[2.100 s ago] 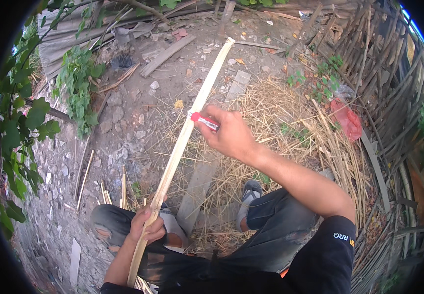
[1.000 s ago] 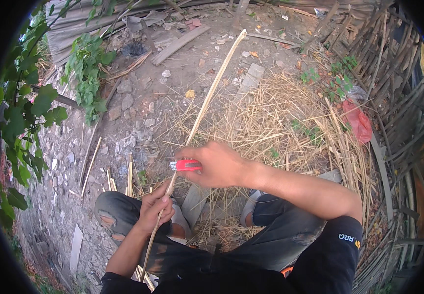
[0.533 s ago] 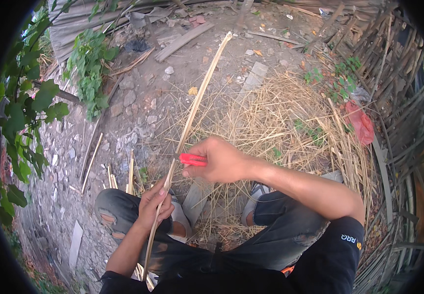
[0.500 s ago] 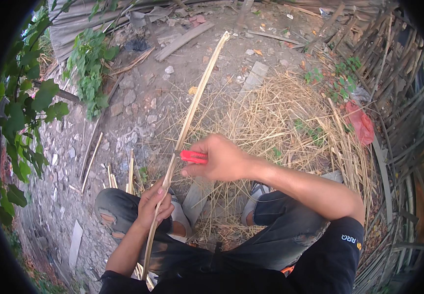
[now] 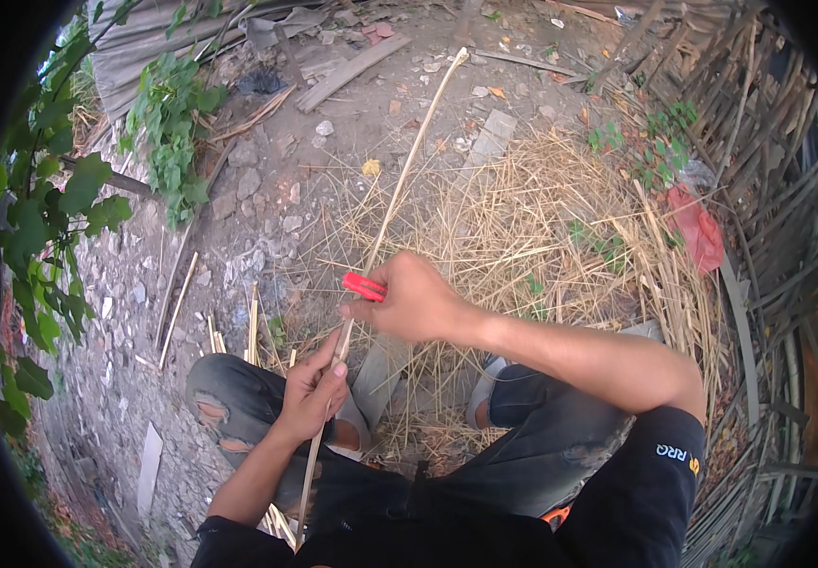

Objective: The person sits on the ground and uses a red utility knife to shave and smooth a long, thin bamboo stick. They hold the stick with one hand and carefully scrape along its length with the knife in the other hand, rotating the stick to work on different sides.

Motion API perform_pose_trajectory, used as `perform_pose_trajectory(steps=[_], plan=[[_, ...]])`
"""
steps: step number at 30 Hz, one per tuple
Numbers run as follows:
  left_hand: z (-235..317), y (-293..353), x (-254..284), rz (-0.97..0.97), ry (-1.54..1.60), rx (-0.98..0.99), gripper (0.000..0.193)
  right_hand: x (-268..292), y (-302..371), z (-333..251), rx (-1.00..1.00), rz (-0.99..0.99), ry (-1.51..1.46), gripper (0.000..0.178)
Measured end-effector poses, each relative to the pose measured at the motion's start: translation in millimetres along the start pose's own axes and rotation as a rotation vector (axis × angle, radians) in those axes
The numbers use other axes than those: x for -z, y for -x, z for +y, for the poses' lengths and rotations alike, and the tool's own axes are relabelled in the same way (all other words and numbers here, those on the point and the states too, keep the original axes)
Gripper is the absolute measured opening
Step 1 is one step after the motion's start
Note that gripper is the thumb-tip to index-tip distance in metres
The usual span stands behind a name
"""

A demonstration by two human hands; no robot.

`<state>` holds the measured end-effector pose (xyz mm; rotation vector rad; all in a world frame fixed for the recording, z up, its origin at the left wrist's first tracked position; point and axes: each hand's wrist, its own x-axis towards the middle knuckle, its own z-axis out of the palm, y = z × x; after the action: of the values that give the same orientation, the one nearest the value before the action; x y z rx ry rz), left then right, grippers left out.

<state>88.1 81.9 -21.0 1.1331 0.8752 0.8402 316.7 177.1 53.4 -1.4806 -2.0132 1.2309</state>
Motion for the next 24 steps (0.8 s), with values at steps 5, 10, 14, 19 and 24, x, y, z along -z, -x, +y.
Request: perform_pose_trajectory(steps=[5,10,14,19,24], plan=[[-7.4,-4.4,1.3,0.038,-0.201,-0.109,0.057,2.1,-6.0,4.9,-0.015,-0.051,-0.119,0.032],[0.5,-3.5,4.7,0.058,-0.123,-0.058,0.058,9.0,-2.9,-0.9,0.061,-0.137,-0.189,0.027],[0.1,-3.8,9.3,0.050,-0.067,-0.070,0.057,22.1,2.1,-4.6,0.203,-0.387,-0.223,0.025],[-2.7,-2.1,15.7,0.060,0.067,-0.006,0.055,30.8,6.1,-6.7,0.225,-0.414,-0.075,0.028],[17.0,-1.8,14.0,-0.091,0.329,0.080,0.054,17.9,4.3,0.3,0.351,0.103,0.084,0.024]])
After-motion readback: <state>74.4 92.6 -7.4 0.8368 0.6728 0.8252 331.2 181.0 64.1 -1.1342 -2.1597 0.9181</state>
